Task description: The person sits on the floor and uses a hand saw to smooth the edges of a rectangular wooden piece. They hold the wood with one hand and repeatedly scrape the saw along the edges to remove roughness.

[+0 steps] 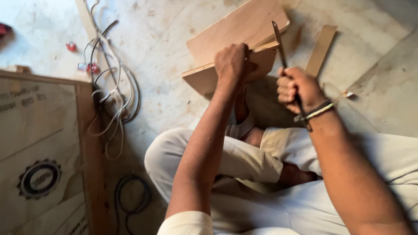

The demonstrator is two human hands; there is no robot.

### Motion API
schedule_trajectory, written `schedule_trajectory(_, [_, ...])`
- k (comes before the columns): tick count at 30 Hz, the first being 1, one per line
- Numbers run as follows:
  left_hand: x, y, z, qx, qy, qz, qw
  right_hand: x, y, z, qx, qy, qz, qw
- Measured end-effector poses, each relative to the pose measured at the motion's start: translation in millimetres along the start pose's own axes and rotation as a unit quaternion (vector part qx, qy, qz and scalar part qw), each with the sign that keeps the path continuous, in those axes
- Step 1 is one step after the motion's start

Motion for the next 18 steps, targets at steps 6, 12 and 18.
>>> schedule_trajectory(6, [-24.5, 3.0, -7.0, -0.017, 0.034, 0.032, 0.999, 32.5, -22.8, 4.6, -0.021, -0.063, -0.037, 0.997])
schedule_trajectory(12, [-34.0, 3.7, -17.9, -0.085, 0.141, 0.139, 0.977, 49.5, -36.6, -0.3, -0.061, -0.062, -0.088, 0.992])
schedule_trajectory(18, [-8.8, 6.0, 1.5, -0.004, 0.012, 0.022, 1.0, 25.1, -45.1, -5.0, -0.026, 0.011, -0.031, 0.999])
Point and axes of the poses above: each hand's wrist, its own y-axis away from the middle knuckle, its own x-axis out of the back of the hand, z = x × y, the point moved 3 cm from there along -y, towards the middle knuckle, and after that the axes turned 8 degrees about x, right-handed, at the moved point
